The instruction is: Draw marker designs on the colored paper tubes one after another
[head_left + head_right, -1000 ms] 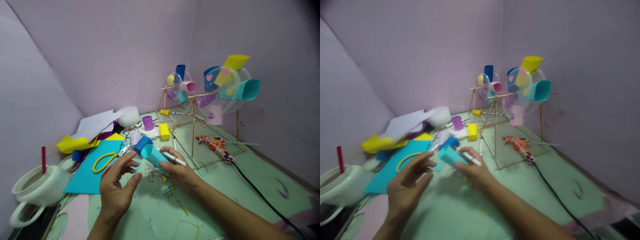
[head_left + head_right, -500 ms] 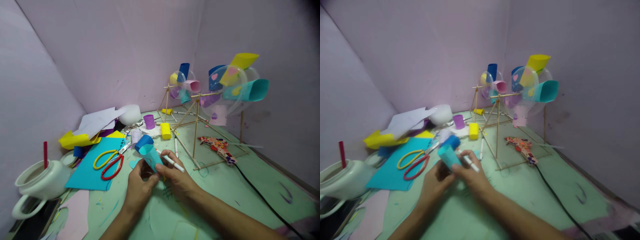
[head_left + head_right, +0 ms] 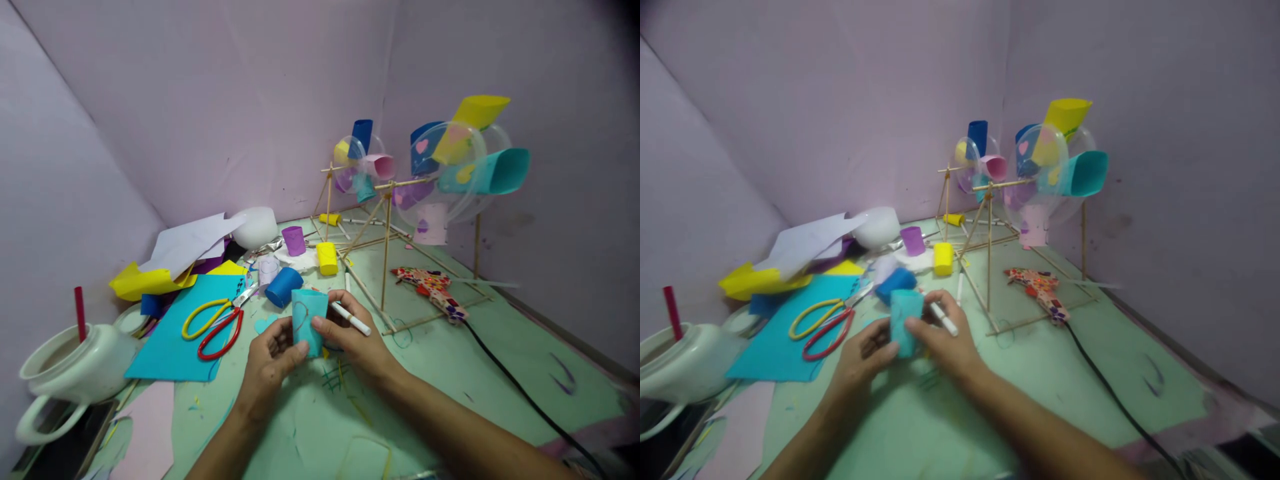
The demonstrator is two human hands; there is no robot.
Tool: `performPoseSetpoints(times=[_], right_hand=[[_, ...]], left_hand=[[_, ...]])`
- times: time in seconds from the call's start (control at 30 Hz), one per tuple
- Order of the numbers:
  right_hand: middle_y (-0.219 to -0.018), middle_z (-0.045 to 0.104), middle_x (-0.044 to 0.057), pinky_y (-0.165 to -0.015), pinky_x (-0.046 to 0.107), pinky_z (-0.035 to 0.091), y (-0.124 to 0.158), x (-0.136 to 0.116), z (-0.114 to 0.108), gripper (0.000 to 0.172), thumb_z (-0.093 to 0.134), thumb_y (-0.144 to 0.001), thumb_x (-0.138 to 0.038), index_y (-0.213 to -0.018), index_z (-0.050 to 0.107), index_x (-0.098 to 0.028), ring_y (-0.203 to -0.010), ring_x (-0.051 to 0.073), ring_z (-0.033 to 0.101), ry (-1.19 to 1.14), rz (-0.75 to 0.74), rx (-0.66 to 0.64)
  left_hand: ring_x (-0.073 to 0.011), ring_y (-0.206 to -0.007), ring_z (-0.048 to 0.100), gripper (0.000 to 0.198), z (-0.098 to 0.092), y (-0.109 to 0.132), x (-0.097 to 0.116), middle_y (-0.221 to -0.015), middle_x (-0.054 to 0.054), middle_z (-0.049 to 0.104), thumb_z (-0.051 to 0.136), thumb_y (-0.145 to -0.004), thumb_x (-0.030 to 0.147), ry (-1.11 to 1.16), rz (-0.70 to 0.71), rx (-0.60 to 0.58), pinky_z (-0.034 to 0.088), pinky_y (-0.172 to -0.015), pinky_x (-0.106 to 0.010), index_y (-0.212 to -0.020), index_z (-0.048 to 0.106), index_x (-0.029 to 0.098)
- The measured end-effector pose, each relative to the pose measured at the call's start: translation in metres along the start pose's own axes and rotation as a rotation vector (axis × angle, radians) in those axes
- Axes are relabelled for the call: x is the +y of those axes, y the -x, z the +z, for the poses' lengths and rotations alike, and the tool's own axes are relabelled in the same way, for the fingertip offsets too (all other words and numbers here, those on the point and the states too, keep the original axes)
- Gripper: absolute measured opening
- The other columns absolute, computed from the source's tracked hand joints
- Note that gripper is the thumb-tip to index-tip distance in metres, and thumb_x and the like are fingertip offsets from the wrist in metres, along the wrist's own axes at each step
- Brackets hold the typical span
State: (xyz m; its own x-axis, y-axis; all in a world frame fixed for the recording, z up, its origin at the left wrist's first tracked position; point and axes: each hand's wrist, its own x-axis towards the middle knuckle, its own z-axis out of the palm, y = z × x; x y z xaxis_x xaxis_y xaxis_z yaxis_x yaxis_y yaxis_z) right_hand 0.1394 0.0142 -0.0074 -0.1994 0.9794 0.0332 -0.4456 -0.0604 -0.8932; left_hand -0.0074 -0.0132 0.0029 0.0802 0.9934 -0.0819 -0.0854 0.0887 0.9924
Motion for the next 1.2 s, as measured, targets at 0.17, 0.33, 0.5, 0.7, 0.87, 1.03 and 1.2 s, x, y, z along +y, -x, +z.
performPoseSetpoints(times=[0.17, 0.33, 0.5, 0.7, 0.87, 1.03, 1.2], right_hand=[[-0.078, 0.061, -0.001, -0.061, 0.025, 0.048, -0.001, -0.006, 0.001, 0.036, 0.076, -0.065, -0.037, -0.088, 0.053, -0.022, -0.069, 0.014, 0.057, 0.102, -0.044, 0.075], [-0.078, 0.069, 0.005, -0.059, 0.028, 0.05, -0.001, -0.023, -0.008, 0.039, 0.057, -0.08, -0.053, -0.099, 0.063, -0.019, -0.063, 0.014, 0.061, 0.178, -0.285, 0.276], [-0.05, 0.059, 0.001, -0.043, 0.024, 0.041, 0.005, -0.02, -0.012, 0.039, 0.055, -0.083, -0.05, -0.074, 0.069, -0.015, -0.045, 0.011, 0.052, 0.357, -0.408, 0.159], [-0.058, 0.061, 0.001, -0.049, 0.024, 0.045, 0.007, -0.012, -0.011, 0.026, 0.053, -0.087, -0.032, -0.069, 0.065, -0.018, -0.05, 0.012, 0.055, 0.577, -0.558, 0.119], [-0.06, 0.062, 0.001, -0.05, 0.024, 0.045, 0.005, -0.01, -0.01, 0.021, 0.053, -0.087, -0.027, -0.072, 0.064, -0.018, -0.051, 0.011, 0.056, 0.597, -0.563, 0.033], [-0.06, 0.062, 0.001, -0.05, 0.023, 0.045, 0.006, -0.011, -0.008, 0.021, 0.053, -0.087, -0.025, -0.07, 0.064, -0.018, -0.051, 0.011, 0.055, 0.607, -0.57, 0.013], [-0.059, 0.062, 0.001, -0.05, 0.024, 0.046, 0.006, -0.009, -0.009, 0.021, 0.053, -0.087, -0.028, -0.073, 0.065, -0.018, -0.05, 0.011, 0.055, 0.605, -0.545, 0.047]], left_hand=[[-0.0258, -0.081, 0.068, 0.048, 0.002, -0.002, -0.002, -0.088, -0.009, 0.074, 0.075, -0.062, 0.039, -0.06, -0.026, 0.14, 0.054, -0.065, -0.031, -0.101, 0.068, 0.012], [-0.0237, -0.072, 0.068, 0.042, -0.001, -0.003, -0.003, -0.08, -0.009, 0.074, 0.078, -0.056, 0.037, -0.137, -0.078, 0.329, 0.053, -0.055, -0.028, -0.088, 0.069, 0.012], [-0.0242, -0.069, 0.068, 0.037, -0.001, -0.001, -0.004, -0.076, -0.008, 0.074, 0.078, -0.054, 0.036, -0.16, -0.105, 0.305, 0.053, -0.054, -0.03, -0.082, 0.071, 0.011], [-0.0252, -0.072, 0.068, 0.04, -0.001, -0.002, -0.008, -0.079, -0.009, 0.075, 0.078, -0.054, 0.036, -0.183, -0.086, 0.287, 0.053, -0.059, -0.031, -0.084, 0.071, 0.012], [-0.026, -0.074, 0.069, 0.036, 0.001, -0.002, -0.007, -0.078, -0.007, 0.075, 0.078, -0.054, 0.035, -0.196, -0.054, 0.291, 0.053, -0.063, -0.031, -0.082, 0.071, 0.013], [-0.0254, -0.075, 0.069, 0.037, 0.002, -0.001, -0.006, -0.08, -0.008, 0.075, 0.077, -0.056, 0.035, -0.19, -0.039, 0.277, 0.053, -0.064, -0.03, -0.084, 0.071, 0.013], [-0.0264, -0.078, 0.069, 0.037, 0.002, -0.001, -0.005, -0.083, -0.008, 0.076, 0.078, -0.056, 0.035, -0.174, -0.036, 0.263, 0.053, -0.067, -0.031, -0.085, 0.071, 0.013]])
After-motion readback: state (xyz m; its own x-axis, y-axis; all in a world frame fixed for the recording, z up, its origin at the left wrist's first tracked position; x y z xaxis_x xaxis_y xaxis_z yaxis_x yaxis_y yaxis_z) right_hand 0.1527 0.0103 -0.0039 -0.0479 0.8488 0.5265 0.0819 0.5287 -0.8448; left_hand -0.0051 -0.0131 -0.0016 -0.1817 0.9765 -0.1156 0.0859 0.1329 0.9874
